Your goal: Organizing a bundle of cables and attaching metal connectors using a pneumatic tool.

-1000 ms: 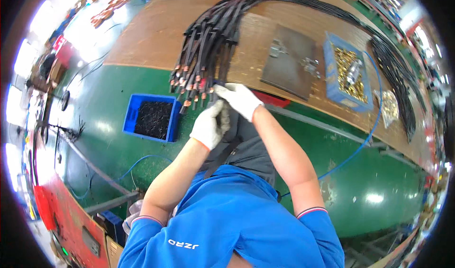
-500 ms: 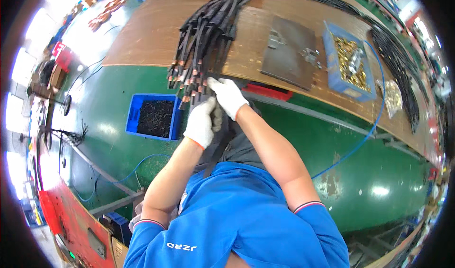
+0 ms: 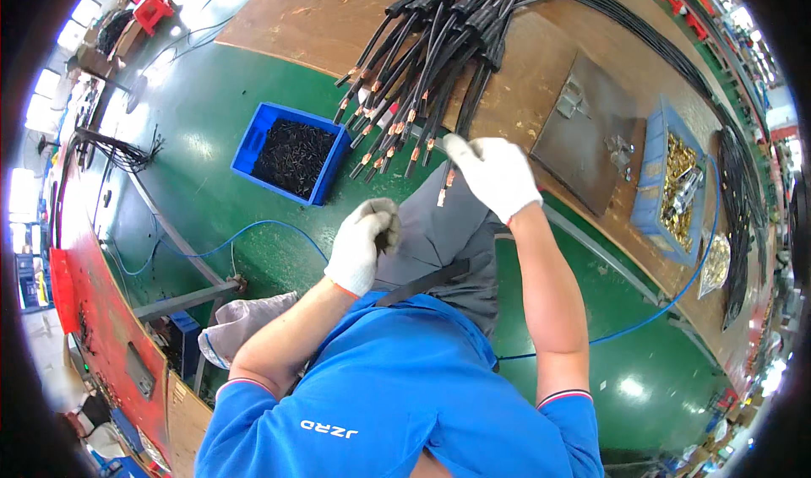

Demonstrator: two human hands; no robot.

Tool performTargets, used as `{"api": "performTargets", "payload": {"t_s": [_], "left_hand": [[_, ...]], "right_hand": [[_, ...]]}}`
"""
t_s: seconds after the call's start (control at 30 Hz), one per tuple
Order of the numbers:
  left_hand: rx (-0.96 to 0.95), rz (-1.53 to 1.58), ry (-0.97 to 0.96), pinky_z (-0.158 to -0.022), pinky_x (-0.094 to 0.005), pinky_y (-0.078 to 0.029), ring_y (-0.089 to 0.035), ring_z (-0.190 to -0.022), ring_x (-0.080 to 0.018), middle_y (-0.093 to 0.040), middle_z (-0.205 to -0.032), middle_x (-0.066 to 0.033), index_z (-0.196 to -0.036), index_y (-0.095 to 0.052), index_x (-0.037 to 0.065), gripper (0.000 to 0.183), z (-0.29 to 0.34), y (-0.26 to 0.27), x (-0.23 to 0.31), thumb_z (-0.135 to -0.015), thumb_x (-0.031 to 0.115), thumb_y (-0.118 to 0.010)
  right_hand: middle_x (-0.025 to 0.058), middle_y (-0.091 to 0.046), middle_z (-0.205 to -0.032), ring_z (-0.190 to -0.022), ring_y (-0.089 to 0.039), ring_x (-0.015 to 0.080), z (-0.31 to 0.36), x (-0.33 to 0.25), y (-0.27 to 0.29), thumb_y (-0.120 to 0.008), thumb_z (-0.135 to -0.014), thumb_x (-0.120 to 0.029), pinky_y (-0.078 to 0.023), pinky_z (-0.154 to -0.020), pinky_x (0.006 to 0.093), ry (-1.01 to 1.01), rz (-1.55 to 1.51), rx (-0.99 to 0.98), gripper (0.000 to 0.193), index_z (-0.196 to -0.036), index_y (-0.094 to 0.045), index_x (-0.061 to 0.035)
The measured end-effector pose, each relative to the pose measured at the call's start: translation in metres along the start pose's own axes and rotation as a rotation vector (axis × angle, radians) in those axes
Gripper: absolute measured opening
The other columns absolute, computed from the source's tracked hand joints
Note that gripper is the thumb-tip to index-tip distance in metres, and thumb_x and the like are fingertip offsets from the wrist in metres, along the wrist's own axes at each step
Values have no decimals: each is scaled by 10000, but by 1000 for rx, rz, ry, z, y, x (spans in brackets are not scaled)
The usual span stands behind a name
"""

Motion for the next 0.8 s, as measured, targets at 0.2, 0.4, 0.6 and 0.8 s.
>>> {"api": "performTargets", "payload": {"t_s": [0.2,0.4,0.6,0.8], "left_hand": [[90,-319,-116,-617,-291,-428,-495,-668,-112,-543,-787,-3,-1201,-653,16,382,-4,-45,31,-1085,367,-555],[184,-543,-200,-1048,-373,-480,-664,-1206,-285,-708,-1277,-259,-1401,-620,-24,563,-40,-51,9,-1081,433,-547],[117,-567,-260,-594,-285,-425,-525,-655,-93,-579,-771,-7,-1156,-688,16,408,-66,-72,25,-1095,390,-537],[136,-815,-212,-757,-439,-516,-680,-785,-325,-650,-753,-188,-1036,-677,-19,488,-60,-70,39,-1088,435,-506]], "right_hand": [[93,-707,-997,-912,-678,320,-27,-28,50,-761,-881,-283,-539,-804,458,610,132,340,200,-993,-725,-121],[68,-656,-1199,-1070,-613,294,-52,-31,30,-747,-853,-273,-502,-925,430,1019,399,52,326,-1154,-722,-150],[76,-624,-1101,-1033,-611,273,-63,-26,19,-700,-925,-371,-495,-891,417,1074,413,-53,315,-1141,-730,-143],[102,-621,-1087,-1039,-606,305,-72,-20,15,-665,-950,-423,-486,-916,437,1010,345,-170,337,-1119,-740,-140]]}}
Point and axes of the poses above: each hand's wrist, its own z-axis away from the middle knuckle, its own y-axis out of the back of the hand, x = y × z, the point moved 5 cm from there along -z, towards the middle knuckle
